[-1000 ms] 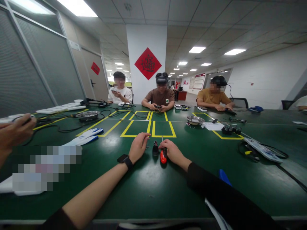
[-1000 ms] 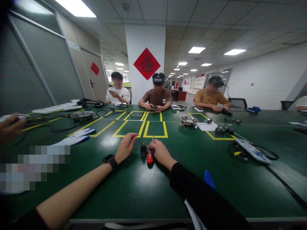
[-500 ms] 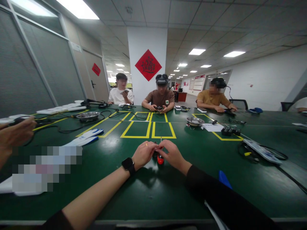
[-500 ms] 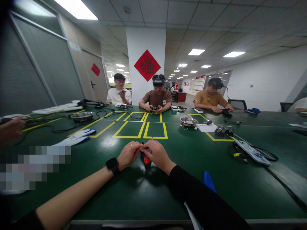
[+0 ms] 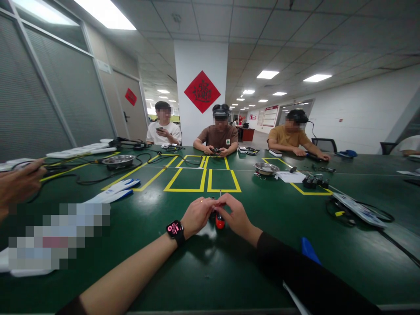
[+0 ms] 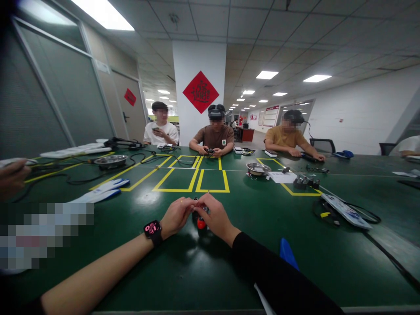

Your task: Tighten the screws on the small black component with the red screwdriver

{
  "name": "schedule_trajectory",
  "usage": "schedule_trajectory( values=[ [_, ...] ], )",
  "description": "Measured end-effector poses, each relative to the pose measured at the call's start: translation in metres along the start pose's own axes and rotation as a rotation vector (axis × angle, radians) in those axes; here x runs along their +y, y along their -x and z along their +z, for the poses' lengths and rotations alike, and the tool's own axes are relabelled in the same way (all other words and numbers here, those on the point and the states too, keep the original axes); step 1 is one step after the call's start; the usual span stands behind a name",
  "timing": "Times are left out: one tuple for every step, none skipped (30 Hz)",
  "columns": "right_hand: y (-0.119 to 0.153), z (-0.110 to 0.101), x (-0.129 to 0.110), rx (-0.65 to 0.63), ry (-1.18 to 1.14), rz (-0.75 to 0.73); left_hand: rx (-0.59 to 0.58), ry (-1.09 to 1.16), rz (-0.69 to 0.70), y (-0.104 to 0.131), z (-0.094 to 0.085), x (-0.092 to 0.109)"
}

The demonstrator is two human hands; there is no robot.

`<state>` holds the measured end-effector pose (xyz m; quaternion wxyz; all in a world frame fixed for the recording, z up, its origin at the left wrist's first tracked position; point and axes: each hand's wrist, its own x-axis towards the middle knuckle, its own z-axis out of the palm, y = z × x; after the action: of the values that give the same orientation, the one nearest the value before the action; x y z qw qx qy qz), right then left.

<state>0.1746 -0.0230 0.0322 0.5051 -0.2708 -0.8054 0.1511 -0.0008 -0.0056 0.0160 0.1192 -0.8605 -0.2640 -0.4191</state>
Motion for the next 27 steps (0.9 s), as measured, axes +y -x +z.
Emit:
schedule_trajectory(
  values=[
    [0.000, 0.000, 0.000, -0.012, 0.005, -0.002, 0.004, 0.001, 0.001, 0.000, 0.000, 0.000],
    [0.000, 0.000, 0.000, -0.023, 0.010, -0.002, 0.014, 0.005, 0.005, 0.000, 0.000, 0.000],
    [0.000, 0.001, 0.000, -0.031, 0.014, -0.001, 0.025, 0.010, 0.010, 0.000, 0.000, 0.000],
    [0.001, 0.001, 0.000, -0.037, 0.017, 0.002, 0.038, 0.017, 0.016, 0.000, 0.000, 0.000],
    [0.001, 0.002, 0.000, -0.042, 0.019, 0.006, 0.047, 0.026, 0.018, 0.000, 0.000, 0.000],
    [0.001, 0.002, 0.000, -0.046, 0.023, 0.009, 0.046, 0.036, 0.013, 0.000, 0.000, 0.001],
    [0.001, 0.002, 0.000, -0.047, 0.029, 0.010, 0.042, 0.045, -0.002, 0.001, 0.001, 0.001],
    [0.000, 0.001, 0.000, -0.045, 0.038, 0.010, 0.044, 0.052, -0.031, 0.002, 0.001, 0.001],
    [0.000, 0.000, 0.001, -0.037, 0.047, 0.009, 0.054, 0.059, -0.077, 0.002, 0.001, 0.001],
    [-0.001, -0.002, 0.001, -0.023, 0.056, 0.009, 0.071, 0.069, -0.140, 0.002, 0.002, 0.001],
    [-0.002, -0.004, 0.001, -0.003, 0.064, 0.012, 0.094, 0.081, -0.214, 0.002, 0.002, 0.001],
    [-0.003, -0.006, 0.002, 0.023, 0.071, 0.018, 0.117, 0.098, -0.292, 0.002, 0.001, 0.001],
    [-0.004, -0.008, 0.004, 0.047, 0.079, 0.028, 0.129, 0.121, -0.365, 0.001, 0.001, 0.000],
    [-0.005, -0.011, 0.006, 0.067, 0.088, 0.043, 0.128, 0.146, -0.425, -0.001, 0.001, -0.001],
    [-0.006, -0.013, 0.008, 0.075, 0.097, 0.057, 0.115, 0.172, -0.467, -0.002, 0.000, -0.002],
    [-0.006, -0.014, 0.011, 0.071, 0.110, 0.072, 0.091, 0.197, -0.491, -0.004, 0.000, -0.004],
    [-0.006, -0.016, 0.013, 0.055, 0.125, 0.084, 0.056, 0.222, -0.501, -0.005, -0.001, -0.005],
    [-0.006, -0.016, 0.016, 0.027, 0.143, 0.090, 0.009, 0.247, -0.504, -0.006, -0.001, -0.006],
    [-0.006, -0.017, 0.018, -0.003, 0.163, 0.093, -0.044, 0.271, -0.504, -0.007, -0.002, -0.006],
    [-0.005, -0.017, 0.020, -0.033, 0.187, 0.090, -0.103, 0.296, -0.506, -0.007, -0.002, -0.007],
    [-0.004, -0.017, 0.021, -0.059, 0.211, 0.082, -0.159, 0.321, -0.511, -0.007, -0.003, -0.007],
    [-0.004, -0.017, 0.022, -0.083, 0.234, 0.071, -0.205, 0.348, -0.519, -0.007, -0.003, -0.007],
    [-0.004, -0.017, 0.022, -0.106, 0.256, 0.054, -0.239, 0.378, -0.524, -0.006, -0.004, -0.008],
    [-0.004, -0.017, 0.021, -0.129, 0.276, 0.033, -0.261, 0.410, -0.524, -0.006, -0.004, -0.008],
    [-0.004, -0.017, 0.021, -0.152, 0.298, 0.007, -0.270, 0.444, -0.519, -0.006, -0.005, -0.009],
    [-0.004, -0.017, 0.019, -0.177, 0.320, -0.023, -0.274, 0.481, -0.510, -0.006, -0.006, -0.009],
    [-0.005, -0.017, 0.018, -0.200, 0.344, -0.055, -0.275, 0.518, -0.498, -0.006, -0.006, -0.010]
  ],
)
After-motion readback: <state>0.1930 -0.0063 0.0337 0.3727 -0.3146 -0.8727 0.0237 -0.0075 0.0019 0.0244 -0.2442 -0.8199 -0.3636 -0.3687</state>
